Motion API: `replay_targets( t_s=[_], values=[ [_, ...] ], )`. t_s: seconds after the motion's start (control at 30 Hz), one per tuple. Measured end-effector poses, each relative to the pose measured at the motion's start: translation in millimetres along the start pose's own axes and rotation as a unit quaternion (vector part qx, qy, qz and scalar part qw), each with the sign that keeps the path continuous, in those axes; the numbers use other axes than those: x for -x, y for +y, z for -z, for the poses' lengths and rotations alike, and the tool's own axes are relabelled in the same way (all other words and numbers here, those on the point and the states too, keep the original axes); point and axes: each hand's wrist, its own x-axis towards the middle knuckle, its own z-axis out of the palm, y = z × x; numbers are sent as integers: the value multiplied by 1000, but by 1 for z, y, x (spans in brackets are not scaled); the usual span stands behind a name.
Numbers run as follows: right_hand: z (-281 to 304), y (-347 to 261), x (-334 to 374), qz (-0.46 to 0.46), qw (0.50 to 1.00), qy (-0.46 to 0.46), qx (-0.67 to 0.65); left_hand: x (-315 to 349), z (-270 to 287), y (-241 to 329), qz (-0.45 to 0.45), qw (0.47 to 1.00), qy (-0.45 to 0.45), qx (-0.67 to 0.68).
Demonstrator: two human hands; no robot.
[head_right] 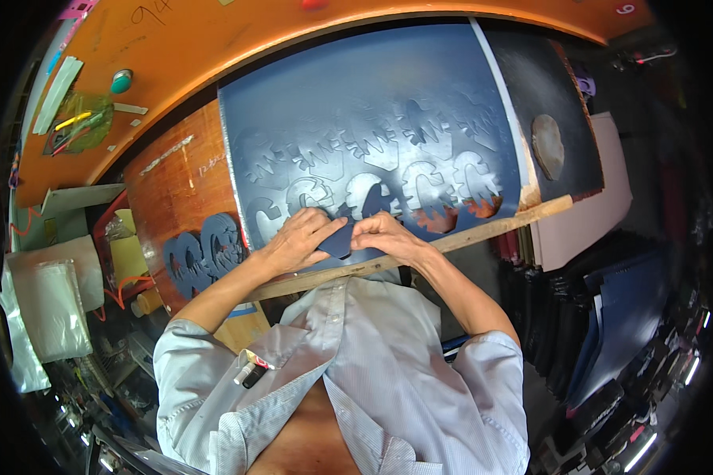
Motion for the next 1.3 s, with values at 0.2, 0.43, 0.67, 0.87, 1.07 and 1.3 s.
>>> replay_targets(
  t_s=[0.2, 0.43, 0.67, 0.87, 1.07, 1.3],
  values=[
    [-17, 4, 7, 39, 991, 81, 104, -19, 24, -5, 403, 820, 258, 314],
    [-38, 5, 19, 132, 942, 195, 240, -35, 24, -9, 405, 818, 274, 302],
    [-50, 10, 19, 176, 909, 257, 277, -37, 38, -23, 395, 804, 301, 326],
    [-65, -30, 33, 249, 798, 324, 444, -39, 29, -15, 357, 812, 298, 352],
    [-85, -70, 11, 323, 763, 339, 445, -34, 19, 7, 352, 782, 251, 449],
    [-79, -51, -26, 325, 771, 338, 432, -32, 11, 9, 346, 798, 292, 399]
  ],
)
